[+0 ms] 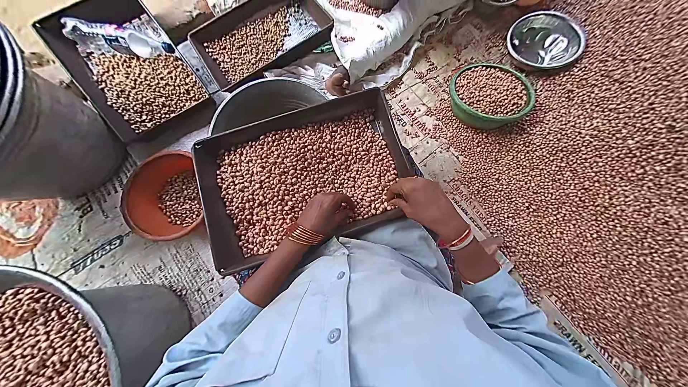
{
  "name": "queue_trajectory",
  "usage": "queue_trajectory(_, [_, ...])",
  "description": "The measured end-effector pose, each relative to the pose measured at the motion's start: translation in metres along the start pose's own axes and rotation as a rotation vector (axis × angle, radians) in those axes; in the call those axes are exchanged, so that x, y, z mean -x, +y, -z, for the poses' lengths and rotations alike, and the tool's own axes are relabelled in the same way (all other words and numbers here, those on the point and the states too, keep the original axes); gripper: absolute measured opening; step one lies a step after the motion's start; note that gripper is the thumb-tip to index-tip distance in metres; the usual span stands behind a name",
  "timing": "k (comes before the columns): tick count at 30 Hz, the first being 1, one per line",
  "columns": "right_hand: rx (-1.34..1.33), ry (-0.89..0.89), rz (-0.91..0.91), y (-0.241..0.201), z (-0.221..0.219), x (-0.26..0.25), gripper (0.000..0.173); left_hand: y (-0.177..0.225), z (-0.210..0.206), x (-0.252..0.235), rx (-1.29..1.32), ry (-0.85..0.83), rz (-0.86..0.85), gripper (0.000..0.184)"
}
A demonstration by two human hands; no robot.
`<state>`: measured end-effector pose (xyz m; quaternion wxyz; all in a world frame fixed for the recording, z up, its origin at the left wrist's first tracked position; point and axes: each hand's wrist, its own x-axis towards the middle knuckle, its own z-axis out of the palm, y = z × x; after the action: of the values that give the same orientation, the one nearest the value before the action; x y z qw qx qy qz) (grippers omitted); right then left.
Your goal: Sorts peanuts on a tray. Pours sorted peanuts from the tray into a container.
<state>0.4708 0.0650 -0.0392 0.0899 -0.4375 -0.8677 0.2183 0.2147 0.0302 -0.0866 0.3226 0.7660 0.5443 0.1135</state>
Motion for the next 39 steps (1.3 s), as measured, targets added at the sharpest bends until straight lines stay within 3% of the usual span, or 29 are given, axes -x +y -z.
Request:
queue_trajectory(6, [0.012,-0.048,0.065,0.003,-0.024,-0.010,0.010,-0.004,0.006,0.004,0.079,-0.022,0.059,0.018])
queue_trajectory(9, [0.016,-0.106,0.030,0.002,-0.021,-0.012,0.017,-0.023,0.005,0.006,0.586,0.019,0.080,0.014])
queue_trajectory(12, [0.046,-0.117,0.019,-0.002,-0.018,-0.012,0.023,-0.032,0.009,0.002,1.046,-0.115,0.005,0.025])
queue_trajectory(15, [0.063,-0.113,0.034,-0.003,-0.016,-0.013,0.026,-0.033,0.008,0.001,0.955,-0.114,0.028,0.030])
queue_trajectory(18, [0.050,-0.110,0.021,-0.002,-0.016,-0.009,0.025,-0.029,0.004,0.000,0.803,-0.086,0.073,0.021])
queue_trajectory(21, [-0.030,-0.001,0.048,-0.003,-0.007,-0.008,0.019,-0.035,0.002,0.000,0.766,-0.074,0.085,0.017])
queue_trajectory(24, [-0.147,0.363,0.056,0.004,0.017,0.003,0.014,-0.044,0.003,0.002,0.778,-0.079,0.077,0.018])
queue_trajectory(26, [-0.091,0.621,-0.024,0.025,0.039,0.019,0.006,-0.043,0.005,0.004,0.793,-0.086,0.073,0.020])
queue_trajectory(28, [-0.011,0.713,-0.211,0.065,0.063,0.043,0.007,-0.038,0.008,0.006,0.796,-0.083,0.093,0.022])
queue_trajectory(31, [0.138,0.691,-0.674,0.129,0.102,0.105,0.018,-0.038,0.009,0.006,0.791,-0.064,0.092,0.022])
queue_trajectory(33, [0.290,1.024,-0.844,0.144,0.125,0.153,0.025,-0.040,0.011,0.006,0.794,-0.017,0.081,0.022])
queue_trajectory(34, [0.353,1.297,-0.834,0.142,0.138,0.174,0.025,-0.040,0.012,0.005,0.809,0.016,0.074,0.023])
queue_trajectory(36, [0.501,1.831,-0.595,0.128,0.161,0.206,0.025,-0.039,0.013,0.008,0.843,0.099,0.080,0.024])
queue_trajectory(37, [0.563,2.009,-0.439,0.118,0.172,0.216,0.026,-0.037,0.013,0.006,0.855,0.142,0.083,0.024])
queue_trajectory(39, [0.596,2.151,-0.253,0.105,0.181,0.217,0.032,-0.034,0.016,0.003,0.850,0.220,0.090,0.022])
